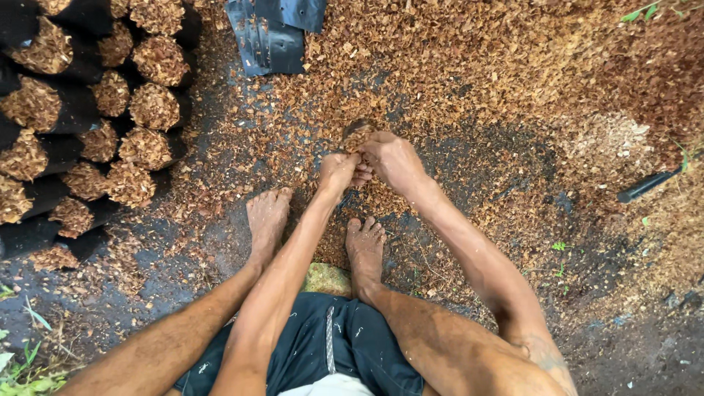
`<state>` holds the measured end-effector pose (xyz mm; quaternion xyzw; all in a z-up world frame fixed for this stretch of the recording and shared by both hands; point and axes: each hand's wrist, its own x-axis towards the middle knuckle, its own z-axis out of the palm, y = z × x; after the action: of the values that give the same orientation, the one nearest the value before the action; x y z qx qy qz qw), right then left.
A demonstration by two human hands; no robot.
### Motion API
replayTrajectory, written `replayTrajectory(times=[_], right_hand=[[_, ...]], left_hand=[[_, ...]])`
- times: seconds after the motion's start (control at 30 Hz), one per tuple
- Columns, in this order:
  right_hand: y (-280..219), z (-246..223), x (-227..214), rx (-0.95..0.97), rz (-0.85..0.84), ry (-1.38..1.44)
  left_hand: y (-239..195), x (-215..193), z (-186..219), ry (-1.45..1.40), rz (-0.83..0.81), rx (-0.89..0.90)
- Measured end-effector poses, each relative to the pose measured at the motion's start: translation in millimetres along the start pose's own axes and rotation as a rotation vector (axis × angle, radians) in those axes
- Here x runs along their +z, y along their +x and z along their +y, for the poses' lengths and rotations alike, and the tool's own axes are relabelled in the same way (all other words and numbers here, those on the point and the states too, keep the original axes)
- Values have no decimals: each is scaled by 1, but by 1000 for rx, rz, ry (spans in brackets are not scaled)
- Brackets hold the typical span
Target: The person sits on the ground and repeatedly fills black plastic planting pouches with a brown, fibrous substrate. They pick up a pouch, scoop the material into it with both hands, and place the filled pouch into a growing stack.
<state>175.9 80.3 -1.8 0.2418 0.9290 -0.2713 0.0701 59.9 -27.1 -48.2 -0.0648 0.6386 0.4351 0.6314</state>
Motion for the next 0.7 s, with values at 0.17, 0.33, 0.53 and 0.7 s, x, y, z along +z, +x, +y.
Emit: replayTrajectory(times=[0.17,0.33,0.53,0.7], right_hand=[[-2,-26,-52,130,22,297],[12,-1,-28,297,156,478],[19,11,-18,480,-67,642],[13,28,5,582,29,1026]], left_hand=[[-12,-5,15,83,-14,22],[-1,-9,14,138,-41,22],[11,-19,5,263,-30,30],[12,-27,28,401,-74,130]])
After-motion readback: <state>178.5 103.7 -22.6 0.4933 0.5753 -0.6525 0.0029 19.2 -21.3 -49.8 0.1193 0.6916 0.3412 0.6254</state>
